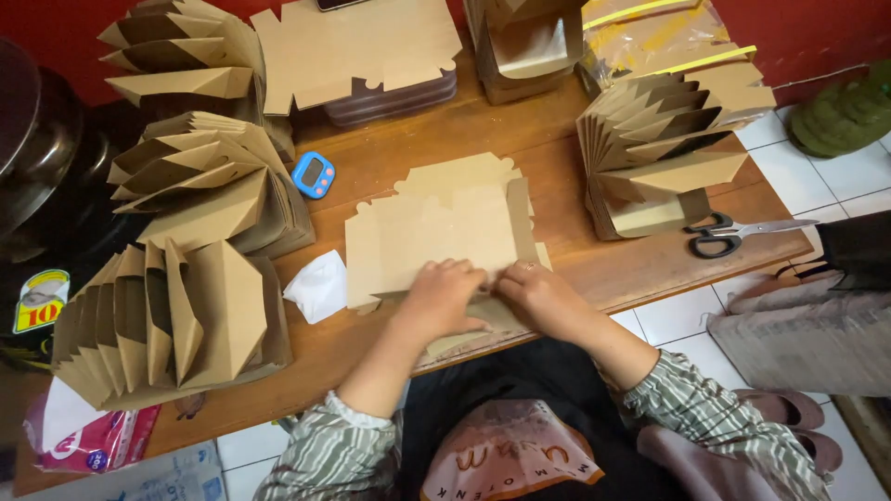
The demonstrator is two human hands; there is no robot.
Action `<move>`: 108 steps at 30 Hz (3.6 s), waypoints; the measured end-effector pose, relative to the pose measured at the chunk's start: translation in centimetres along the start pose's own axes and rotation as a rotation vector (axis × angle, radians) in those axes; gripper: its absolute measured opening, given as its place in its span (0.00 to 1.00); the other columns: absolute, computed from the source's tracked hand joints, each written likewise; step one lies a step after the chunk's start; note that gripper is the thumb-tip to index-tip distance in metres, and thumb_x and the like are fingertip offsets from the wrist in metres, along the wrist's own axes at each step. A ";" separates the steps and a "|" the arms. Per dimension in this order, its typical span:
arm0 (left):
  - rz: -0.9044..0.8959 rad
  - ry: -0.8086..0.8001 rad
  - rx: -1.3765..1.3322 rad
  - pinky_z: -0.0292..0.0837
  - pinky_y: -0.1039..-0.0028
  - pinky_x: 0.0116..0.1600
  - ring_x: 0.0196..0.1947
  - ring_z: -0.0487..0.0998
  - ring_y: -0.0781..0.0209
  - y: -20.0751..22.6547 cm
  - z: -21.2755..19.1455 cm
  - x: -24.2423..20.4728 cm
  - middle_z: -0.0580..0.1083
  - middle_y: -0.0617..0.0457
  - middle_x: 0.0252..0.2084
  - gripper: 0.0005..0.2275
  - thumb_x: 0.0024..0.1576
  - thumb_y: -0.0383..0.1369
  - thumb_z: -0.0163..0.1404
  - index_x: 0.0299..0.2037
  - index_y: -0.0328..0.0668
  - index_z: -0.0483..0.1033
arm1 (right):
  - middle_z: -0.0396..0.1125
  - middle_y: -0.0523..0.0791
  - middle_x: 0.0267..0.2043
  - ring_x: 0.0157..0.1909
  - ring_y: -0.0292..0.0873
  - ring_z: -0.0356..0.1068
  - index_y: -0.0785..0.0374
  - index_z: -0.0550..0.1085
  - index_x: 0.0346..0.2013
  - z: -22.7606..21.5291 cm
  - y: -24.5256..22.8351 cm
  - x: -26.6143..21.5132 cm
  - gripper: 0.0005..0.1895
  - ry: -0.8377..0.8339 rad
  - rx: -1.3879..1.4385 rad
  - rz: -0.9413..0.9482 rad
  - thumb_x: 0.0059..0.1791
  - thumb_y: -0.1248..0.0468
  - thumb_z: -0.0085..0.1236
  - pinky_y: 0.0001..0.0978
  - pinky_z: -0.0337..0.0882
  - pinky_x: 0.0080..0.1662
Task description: The person folds flat brown cardboard pieces into small open-top boxes by hand, pressing the creases and tucking the flaps to form the sides. Completed boxes are stacked on the right side of the table.
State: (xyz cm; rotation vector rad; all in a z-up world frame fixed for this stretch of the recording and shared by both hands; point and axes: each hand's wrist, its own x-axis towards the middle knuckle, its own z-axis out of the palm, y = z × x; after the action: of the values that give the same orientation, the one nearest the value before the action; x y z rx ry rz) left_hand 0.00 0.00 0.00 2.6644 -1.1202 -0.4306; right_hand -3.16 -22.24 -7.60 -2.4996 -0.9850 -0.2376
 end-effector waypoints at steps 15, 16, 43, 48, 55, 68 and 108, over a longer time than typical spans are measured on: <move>-0.217 -0.164 -0.145 0.75 0.51 0.55 0.53 0.79 0.44 -2.8 1.3 6.5 0.78 0.47 0.46 0.22 0.44 0.44 0.66 0.47 0.48 0.78 | 0.72 0.43 0.43 0.53 0.49 0.72 0.50 0.74 0.42 -2.4 4.0 4.1 0.33 -0.235 -0.066 0.287 0.30 0.40 0.75 0.43 0.72 0.55; -0.216 -0.164 -0.146 0.75 0.51 0.55 0.53 0.79 0.44 -2.7 1.2 6.3 0.78 0.47 0.46 0.22 0.44 0.44 0.66 0.47 0.48 0.78 | 0.72 0.43 0.43 0.53 0.49 0.72 0.50 0.74 0.42 -2.1 4.3 3.8 0.33 -0.236 -0.066 0.289 0.30 0.40 0.75 0.43 0.72 0.55; -0.160 -0.217 -0.137 0.76 0.57 0.55 0.51 0.80 0.45 0.0 -1.5 3.9 0.80 0.46 0.47 0.14 0.54 0.39 0.58 0.51 0.51 0.80 | 0.63 0.41 0.39 0.37 0.43 0.70 0.55 0.71 0.38 -4.6 -0.3 -3.6 0.03 -0.003 -0.312 -0.025 0.52 0.63 0.49 0.32 0.72 0.38; -0.180 -0.265 -0.175 0.76 0.55 0.57 0.53 0.79 0.43 0.3 -1.2 3.6 0.79 0.44 0.49 0.16 0.55 0.38 0.57 0.54 0.52 0.79 | 0.70 0.40 0.43 0.46 0.43 0.73 0.54 0.74 0.38 -4.1 0.9 -3.6 0.05 -0.149 -0.147 0.109 0.52 0.59 0.53 0.32 0.75 0.43; -0.175 -0.302 -0.221 0.74 0.54 0.59 0.56 0.77 0.40 0.8 -2.8 3.4 0.78 0.39 0.52 0.17 0.57 0.35 0.56 0.56 0.44 0.77 | 0.75 0.54 0.35 0.44 0.61 0.75 0.63 0.75 0.36 -5.1 3.5 0.2 0.12 -0.417 0.205 0.391 0.42 0.64 0.67 0.49 0.74 0.48; -0.126 -0.244 -0.210 0.75 0.55 0.56 0.54 0.78 0.42 -0.4 -0.6 3.0 0.78 0.42 0.50 0.16 0.57 0.39 0.55 0.53 0.43 0.76 | 0.78 0.45 0.40 0.49 0.51 0.77 0.47 0.78 0.42 -7.2 3.5 2.1 0.15 -0.682 0.054 0.467 0.44 0.48 0.65 0.41 0.75 0.50; 0.014 0.075 -0.014 0.65 0.46 0.63 0.67 0.65 0.42 -1.7 -0.8 6.4 0.69 0.45 0.62 0.22 0.56 0.42 0.55 0.60 0.47 0.71 | 0.76 0.47 0.37 0.40 0.52 0.77 0.53 0.77 0.51 -2.9 10.8 4.5 0.22 0.140 0.271 0.564 0.42 0.64 0.69 0.42 0.77 0.41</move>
State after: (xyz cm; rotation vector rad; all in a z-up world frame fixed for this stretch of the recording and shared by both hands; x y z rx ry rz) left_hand 5.67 -3.40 -0.94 2.6354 -1.1084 -0.3317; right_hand 7.47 -27.83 -7.31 -2.3549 -0.2136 -0.0903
